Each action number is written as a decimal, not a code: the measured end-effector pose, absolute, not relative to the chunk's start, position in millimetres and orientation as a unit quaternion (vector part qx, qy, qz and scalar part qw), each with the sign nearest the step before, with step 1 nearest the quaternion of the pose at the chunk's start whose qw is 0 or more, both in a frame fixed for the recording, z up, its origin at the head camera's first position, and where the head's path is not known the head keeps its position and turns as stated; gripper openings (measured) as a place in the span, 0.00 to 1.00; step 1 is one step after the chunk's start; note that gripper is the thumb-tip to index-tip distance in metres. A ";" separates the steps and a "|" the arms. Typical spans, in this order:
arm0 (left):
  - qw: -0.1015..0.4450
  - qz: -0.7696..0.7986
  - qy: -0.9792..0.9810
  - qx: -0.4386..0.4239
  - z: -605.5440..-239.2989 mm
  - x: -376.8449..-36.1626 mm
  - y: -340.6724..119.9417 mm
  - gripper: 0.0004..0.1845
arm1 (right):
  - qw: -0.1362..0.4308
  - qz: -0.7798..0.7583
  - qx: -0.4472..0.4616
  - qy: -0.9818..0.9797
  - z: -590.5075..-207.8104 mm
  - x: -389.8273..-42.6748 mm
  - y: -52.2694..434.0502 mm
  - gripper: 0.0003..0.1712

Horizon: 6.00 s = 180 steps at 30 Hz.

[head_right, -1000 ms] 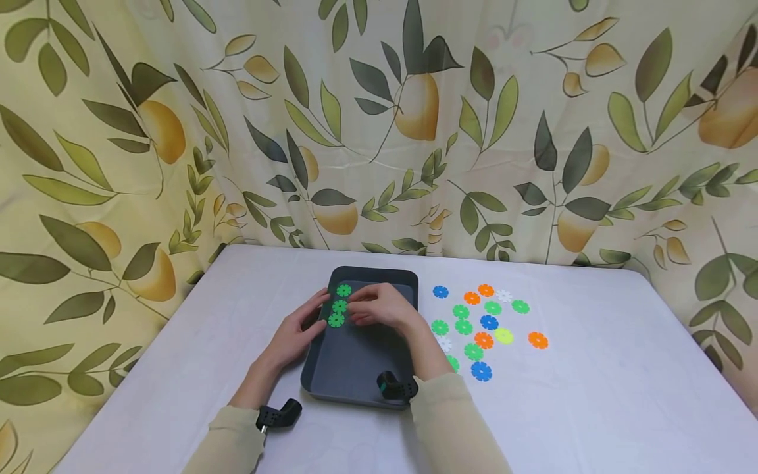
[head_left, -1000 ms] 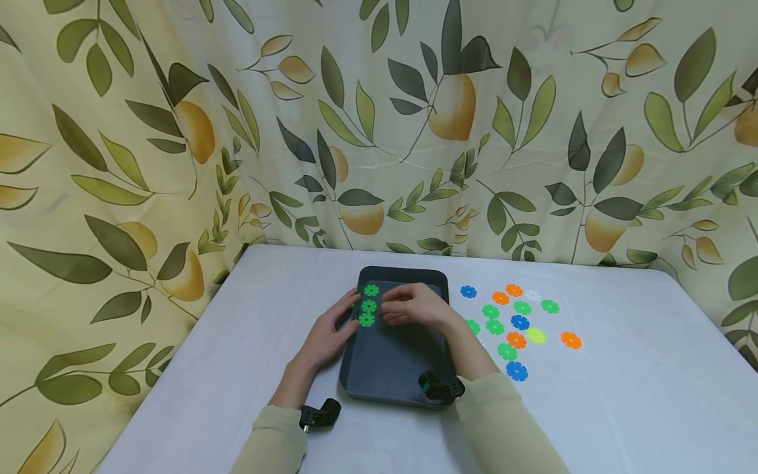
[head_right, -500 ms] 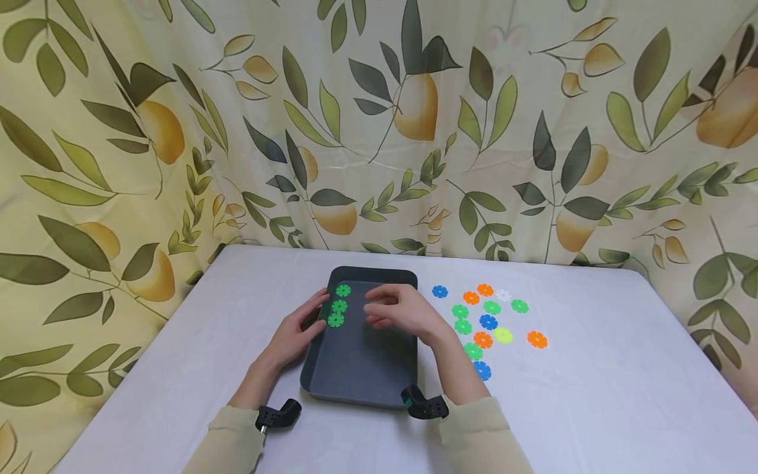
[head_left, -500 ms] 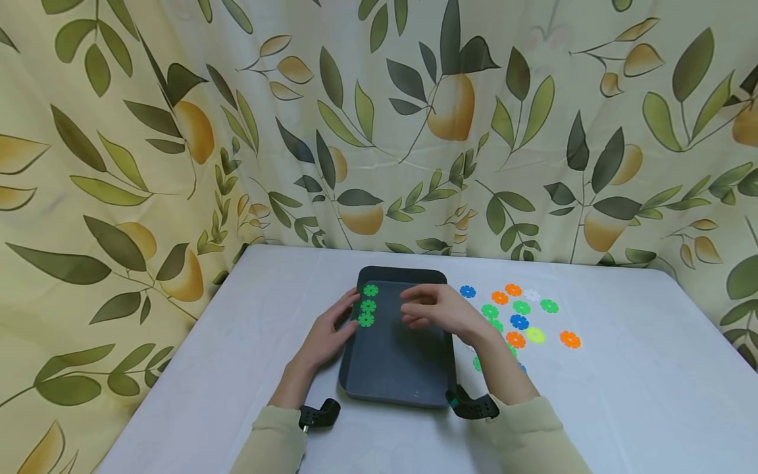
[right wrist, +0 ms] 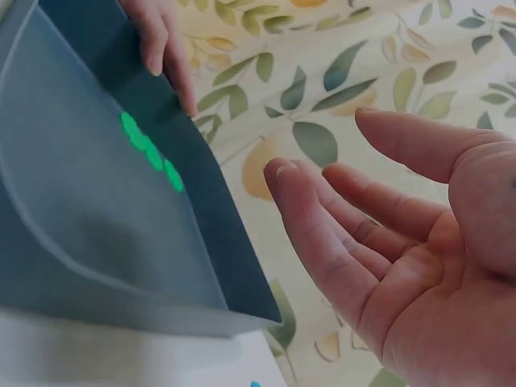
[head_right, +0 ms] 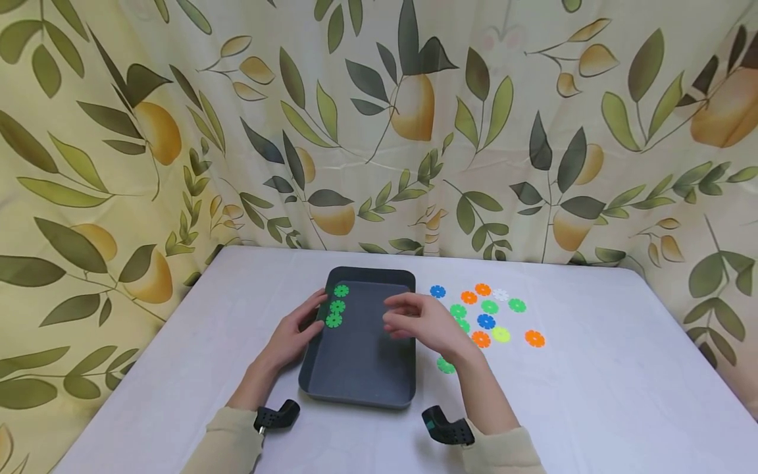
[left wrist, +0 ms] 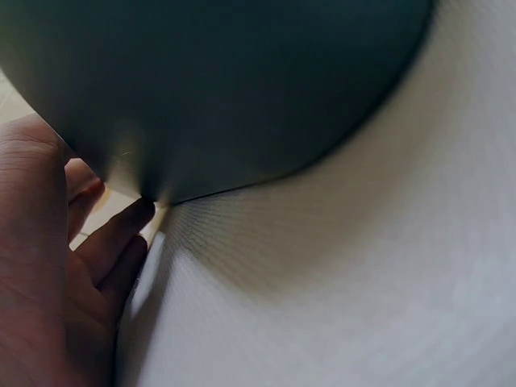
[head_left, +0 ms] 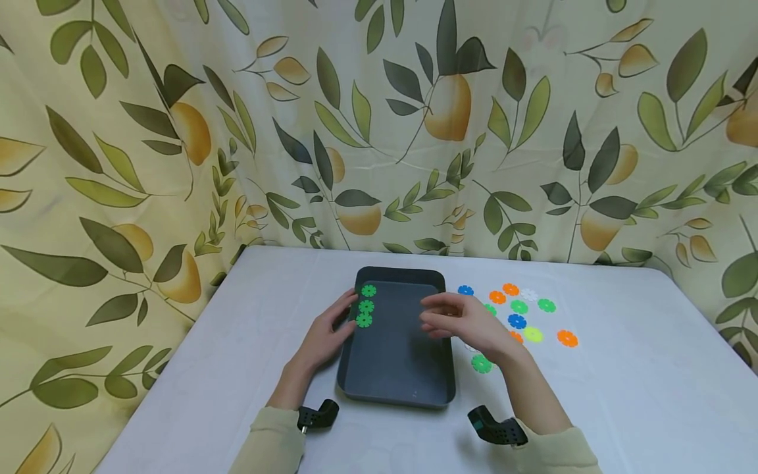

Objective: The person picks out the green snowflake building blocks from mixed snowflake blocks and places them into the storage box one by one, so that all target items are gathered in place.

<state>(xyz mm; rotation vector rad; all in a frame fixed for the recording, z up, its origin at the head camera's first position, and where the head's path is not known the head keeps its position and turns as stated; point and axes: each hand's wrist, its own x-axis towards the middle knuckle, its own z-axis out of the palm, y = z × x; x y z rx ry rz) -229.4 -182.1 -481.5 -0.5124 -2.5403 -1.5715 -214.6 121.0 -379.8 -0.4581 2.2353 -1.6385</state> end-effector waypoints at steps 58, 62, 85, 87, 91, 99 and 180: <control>0.053 -0.524 -0.834 -0.167 -483.3 -229.8 -181.9 0.28 | 0.153 -0.510 -0.054 0.845 -420.4 -189.4 210.8 0.32; 0.053 -0.522 -0.835 -0.167 -483.3 -229.9 -182.0 0.28 | 0.152 -0.488 -0.061 0.857 -423.4 -190.9 210.5 0.30; 0.052 -0.530 -0.830 -0.165 -482.6 -229.5 -181.8 0.28 | 0.133 -0.427 -0.082 0.890 -424.2 -189.0 196.4 0.25; 0.051 -0.529 -0.831 -0.164 -482.0 -229.4 -181.7 0.28 | 0.127 -0.414 -0.083 0.898 -424.3 -188.9 195.2 0.24; 0.054 -0.529 -0.830 -0.168 -480.8 -228.7 -181.3 0.28 | 0.113 -0.380 -0.081 0.914 -426.6 -189.3 192.8 0.23; 0.049 -0.528 -0.833 -0.161 -479.5 -228.0 -181.4 0.28 | 0.090 -0.347 -0.088 0.930 -430.1 -188.0 186.6 0.22; 0.055 -0.521 -0.835 -0.167 -484.1 -231.6 -182.7 0.27 | 0.066 -0.450 -0.134 0.880 -399.8 -215.5 174.1 0.13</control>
